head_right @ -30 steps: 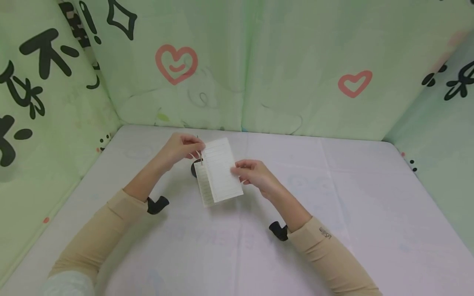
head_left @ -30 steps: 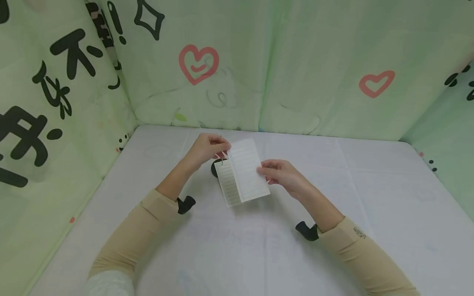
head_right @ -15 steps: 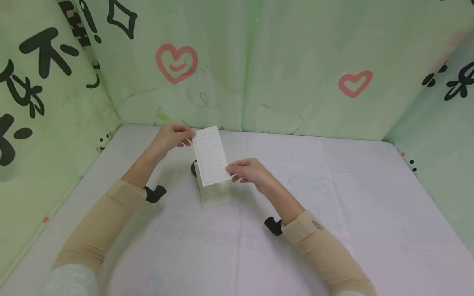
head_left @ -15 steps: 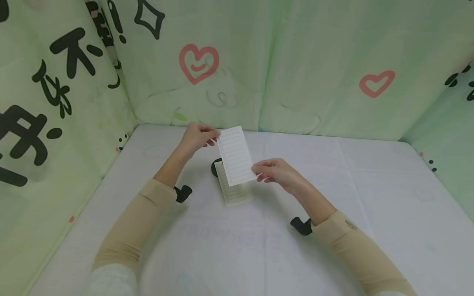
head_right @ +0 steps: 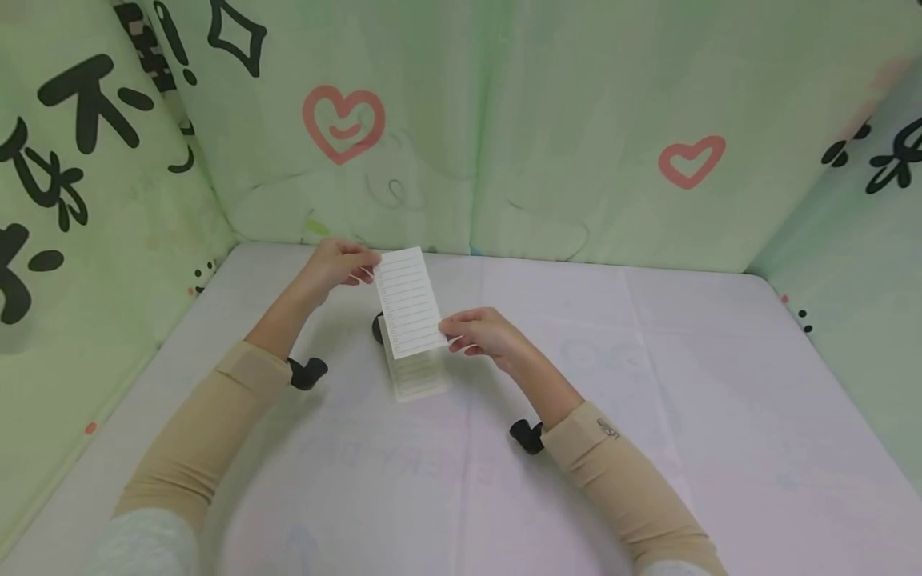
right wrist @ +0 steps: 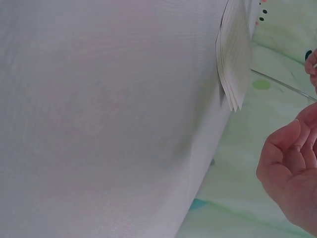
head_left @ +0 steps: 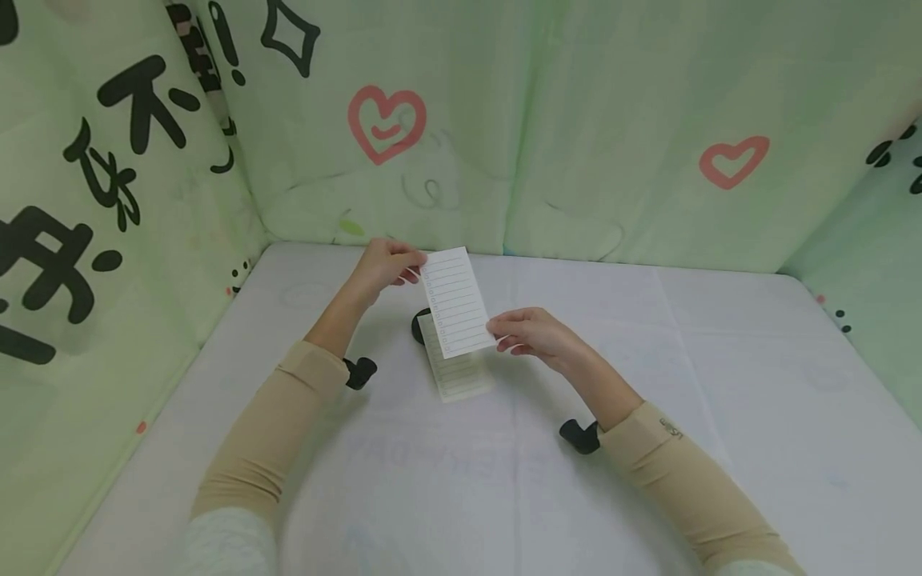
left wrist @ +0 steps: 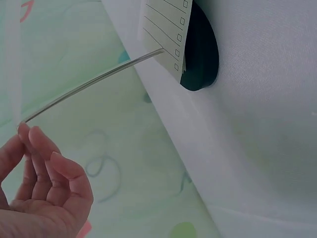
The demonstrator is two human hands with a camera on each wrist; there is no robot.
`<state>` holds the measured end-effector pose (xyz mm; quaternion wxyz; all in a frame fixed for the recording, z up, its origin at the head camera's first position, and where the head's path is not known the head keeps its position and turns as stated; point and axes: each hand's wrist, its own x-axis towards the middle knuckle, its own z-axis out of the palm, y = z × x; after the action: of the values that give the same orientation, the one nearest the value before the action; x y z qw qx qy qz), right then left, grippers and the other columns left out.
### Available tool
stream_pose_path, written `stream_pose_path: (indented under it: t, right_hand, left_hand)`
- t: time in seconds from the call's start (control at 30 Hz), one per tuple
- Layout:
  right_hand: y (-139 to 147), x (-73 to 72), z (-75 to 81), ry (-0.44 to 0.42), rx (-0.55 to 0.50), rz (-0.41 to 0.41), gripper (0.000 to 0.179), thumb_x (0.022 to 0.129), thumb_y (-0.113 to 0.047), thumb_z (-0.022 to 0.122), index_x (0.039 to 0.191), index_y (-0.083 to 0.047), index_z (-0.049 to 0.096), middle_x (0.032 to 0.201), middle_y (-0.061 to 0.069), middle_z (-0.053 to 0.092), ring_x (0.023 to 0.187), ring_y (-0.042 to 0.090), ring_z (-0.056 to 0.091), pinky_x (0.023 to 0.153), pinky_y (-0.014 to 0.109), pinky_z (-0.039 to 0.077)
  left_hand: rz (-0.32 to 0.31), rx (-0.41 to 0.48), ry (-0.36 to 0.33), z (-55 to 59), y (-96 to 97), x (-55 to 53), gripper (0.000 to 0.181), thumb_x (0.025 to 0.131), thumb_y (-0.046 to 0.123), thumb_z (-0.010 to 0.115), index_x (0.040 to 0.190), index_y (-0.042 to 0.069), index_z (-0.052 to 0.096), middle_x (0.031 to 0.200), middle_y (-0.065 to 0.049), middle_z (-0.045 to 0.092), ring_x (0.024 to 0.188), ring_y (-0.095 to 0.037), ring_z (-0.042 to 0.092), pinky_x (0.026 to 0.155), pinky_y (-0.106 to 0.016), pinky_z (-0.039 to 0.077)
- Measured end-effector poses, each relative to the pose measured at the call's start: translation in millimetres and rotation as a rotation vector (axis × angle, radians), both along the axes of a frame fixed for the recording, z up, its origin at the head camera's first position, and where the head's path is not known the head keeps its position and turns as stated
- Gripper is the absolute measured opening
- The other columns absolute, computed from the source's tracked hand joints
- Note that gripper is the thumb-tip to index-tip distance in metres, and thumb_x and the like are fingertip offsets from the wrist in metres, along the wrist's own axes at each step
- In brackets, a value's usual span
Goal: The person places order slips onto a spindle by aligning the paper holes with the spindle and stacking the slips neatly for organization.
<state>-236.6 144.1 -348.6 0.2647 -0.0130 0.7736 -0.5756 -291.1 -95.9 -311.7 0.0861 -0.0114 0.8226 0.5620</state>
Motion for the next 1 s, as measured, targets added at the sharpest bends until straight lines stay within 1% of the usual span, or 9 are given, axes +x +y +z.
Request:
stream_pose_path:
  t: [0.13, 0.23, 0.33, 0.43, 0.53, 0.63, 0.67, 0.83, 1.0]
  right_hand:
    - [0.0, -0.5, -1.7, -0.015, 0.008, 0.002, 0.037, 0.090, -0.018, 0.058, 0.117, 0.007, 0.054, 0.079, -0.003, 0.060, 0.072, 0.012, 0.058, 0.076, 0.031, 0.041]
    - [0.2, -0.6, -2.3, -0.021, 0.017, 0.001, 0.037, 0.090, -0.018, 0.058, 0.117, 0.007, 0.054, 0.080, -0.003, 0.060, 0.074, 0.013, 0.059, 0.077, 0.032, 0.041]
    - [-0.1, -0.3, -1.6, -0.027, 0.014, -0.008, 0.037, 0.090, -0.018, 0.057, 0.118, 0.007, 0.054, 0.079, -0.003, 0.060, 0.075, 0.015, 0.059, 0.077, 0.032, 0.041]
    - [-0.6, 0.0, -0.6, -0.031, 0.006, -0.017, 0.037, 0.090, -0.018, 0.057, 0.118, 0.007, 0.054, 0.077, -0.004, 0.060, 0.073, 0.014, 0.059, 0.075, 0.030, 0.041]
    - [-1.2, 0.1, -0.3, -0.031, -0.002, -0.020, 0.037, 0.090, -0.017, 0.057, 0.118, 0.007, 0.054, 0.076, -0.004, 0.060, 0.070, 0.011, 0.058, 0.072, 0.028, 0.042]
    - [-1.3, -0.3, -0.3, -0.027, -0.012, -0.016, 0.037, 0.091, -0.018, 0.057, 0.117, 0.007, 0.054, 0.075, -0.004, 0.060, 0.067, 0.010, 0.057, 0.071, 0.026, 0.042]
    - [-1.2, -0.6, -0.5, -0.027, -0.016, -0.013, 0.037, 0.091, -0.019, 0.057, 0.117, 0.007, 0.054, 0.075, -0.004, 0.060, 0.067, 0.010, 0.057, 0.072, 0.027, 0.042]
    - [-1.7, -1.4, -1.0, -0.024, -0.038, -0.007, 0.037, 0.090, -0.019, 0.057, 0.117, 0.007, 0.054, 0.076, -0.002, 0.059, 0.067, 0.010, 0.056, 0.072, 0.027, 0.043]
    - [-2.5, -0.5, 2.1, -0.018, -0.049, -0.004, 0.038, 0.091, -0.018, 0.056, 0.118, 0.008, 0.053, 0.076, -0.002, 0.059, 0.066, 0.010, 0.056, 0.072, 0.027, 0.043]
  left_hand:
    - [0.002, 0.019, -0.031, -2.8, 0.2, -1.1, 0.029, 0.088, 0.020, 0.059, 0.107, -0.002, 0.063, 0.083, -0.006, 0.062, 0.087, -0.028, 0.062, 0.069, -0.026, 0.046]
    - [-0.004, 0.028, -0.037, -4.4, 0.2, -1.4, 0.030, 0.089, 0.021, 0.059, 0.108, -0.001, 0.062, 0.084, -0.006, 0.062, 0.093, -0.032, 0.061, 0.070, -0.026, 0.046]
    - [-0.004, 0.030, -0.032, -5.1, 0.6, -1.7, 0.029, 0.089, 0.021, 0.059, 0.107, -0.001, 0.063, 0.083, -0.006, 0.063, 0.085, -0.026, 0.062, 0.072, -0.027, 0.046]
    - [0.001, 0.033, -0.031, -5.2, 1.4, -2.0, 0.029, 0.089, 0.021, 0.059, 0.107, -0.001, 0.063, 0.082, -0.006, 0.063, 0.075, -0.018, 0.061, 0.077, -0.032, 0.047]
    - [0.011, 0.050, -0.042, -5.3, 2.1, -2.7, 0.029, 0.089, 0.020, 0.059, 0.107, -0.002, 0.063, 0.080, -0.004, 0.062, 0.071, -0.014, 0.060, 0.082, -0.035, 0.046]
    - [0.024, 0.073, -0.055, -5.0, 2.5, -2.9, 0.029, 0.089, 0.020, 0.058, 0.107, -0.002, 0.063, 0.079, -0.002, 0.061, 0.068, -0.012, 0.059, 0.078, -0.033, 0.046]
    - [0.028, 0.082, -0.057, -4.9, 2.7, -3.2, 0.029, 0.089, 0.019, 0.058, 0.108, -0.002, 0.062, 0.078, -0.002, 0.061, 0.067, -0.011, 0.058, 0.075, -0.031, 0.046]
    - [0.038, 0.123, -0.066, -6.2, 2.2, -3.6, 0.029, 0.090, 0.018, 0.057, 0.109, -0.004, 0.061, 0.075, 0.000, 0.059, 0.064, -0.011, 0.058, 0.070, -0.028, 0.044]
    - [0.032, 0.179, -0.084, -9.2, 1.5, -4.4, 0.030, 0.091, 0.018, 0.056, 0.110, -0.005, 0.060, 0.075, -0.001, 0.059, 0.071, -0.017, 0.059, 0.072, -0.029, 0.044]
